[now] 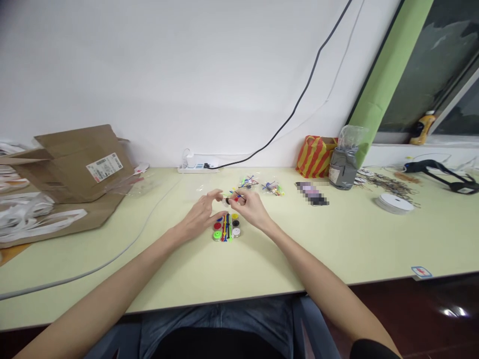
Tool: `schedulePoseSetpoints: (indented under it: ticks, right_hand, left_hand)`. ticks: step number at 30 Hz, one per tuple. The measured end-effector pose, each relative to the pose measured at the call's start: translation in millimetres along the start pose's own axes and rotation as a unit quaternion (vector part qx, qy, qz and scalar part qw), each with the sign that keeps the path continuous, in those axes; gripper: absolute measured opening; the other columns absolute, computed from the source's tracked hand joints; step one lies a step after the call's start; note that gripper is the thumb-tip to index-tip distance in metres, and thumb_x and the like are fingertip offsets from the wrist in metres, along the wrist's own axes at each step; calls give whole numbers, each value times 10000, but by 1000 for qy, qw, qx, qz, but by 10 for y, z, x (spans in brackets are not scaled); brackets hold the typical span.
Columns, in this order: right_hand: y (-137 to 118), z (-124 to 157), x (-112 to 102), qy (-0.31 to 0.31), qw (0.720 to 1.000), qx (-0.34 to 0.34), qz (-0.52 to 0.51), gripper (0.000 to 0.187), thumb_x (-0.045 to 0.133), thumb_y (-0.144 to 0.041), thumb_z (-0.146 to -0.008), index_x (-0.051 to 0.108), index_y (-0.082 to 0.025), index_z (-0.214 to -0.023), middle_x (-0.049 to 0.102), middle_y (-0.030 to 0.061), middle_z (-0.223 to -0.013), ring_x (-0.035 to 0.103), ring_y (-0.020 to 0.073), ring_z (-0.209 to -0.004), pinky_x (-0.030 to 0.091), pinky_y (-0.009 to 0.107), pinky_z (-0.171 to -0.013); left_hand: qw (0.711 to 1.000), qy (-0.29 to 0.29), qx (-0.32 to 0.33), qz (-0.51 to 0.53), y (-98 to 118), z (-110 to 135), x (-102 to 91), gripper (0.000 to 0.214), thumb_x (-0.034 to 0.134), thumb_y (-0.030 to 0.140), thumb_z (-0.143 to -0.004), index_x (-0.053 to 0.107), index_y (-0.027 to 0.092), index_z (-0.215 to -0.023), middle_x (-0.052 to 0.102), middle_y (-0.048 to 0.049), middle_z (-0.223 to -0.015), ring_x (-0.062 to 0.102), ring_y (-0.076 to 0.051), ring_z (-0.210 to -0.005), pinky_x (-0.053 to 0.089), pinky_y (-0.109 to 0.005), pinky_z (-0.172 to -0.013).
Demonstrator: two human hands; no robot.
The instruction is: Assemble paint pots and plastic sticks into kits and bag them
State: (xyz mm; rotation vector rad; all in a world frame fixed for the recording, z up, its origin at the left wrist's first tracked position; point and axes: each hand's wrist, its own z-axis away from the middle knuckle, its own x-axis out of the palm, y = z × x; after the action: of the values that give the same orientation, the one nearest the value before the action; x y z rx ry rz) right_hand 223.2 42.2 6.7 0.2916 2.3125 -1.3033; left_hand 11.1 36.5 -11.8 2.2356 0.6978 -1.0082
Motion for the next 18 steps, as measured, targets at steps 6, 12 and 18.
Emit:
schedulePoseSetpoints:
  ticks: [6,12,18]
  right_hand:
    - [211,-63,-294,-135,941,0,309,126,616,-262,-884,704,-185,-931,558,-1,-605,460,145,-556,276,263,-581]
    - [289,-77,-332,-228,925,17,303,47,658,-215,-838,693,-184,-844,623,16,-667,501,141,-589,286,244,-564]
    - [294,-72,-326,-232,929,2,287,64,644,-223,-844,696,-187,-855,656,23,-731,511,138,-616,294,242,-574]
  left_hand:
    - [973,-74,-154,-158,-320,-23,-142,331,283,369,-1037,567,201,-1072,626,-56,-801,608,-234,-764,392,-331,-720]
    - [947,-167,-157,-227,-437,15,-62,304,371,300,-975,590,197,-790,653,-96,-777,608,-247,-708,315,-324,-649]
    - [946,-173,-156,-225,-456,26,-46,315,365,309,-974,596,201,-788,658,-93,-774,605,-247,-708,317,-326,-648]
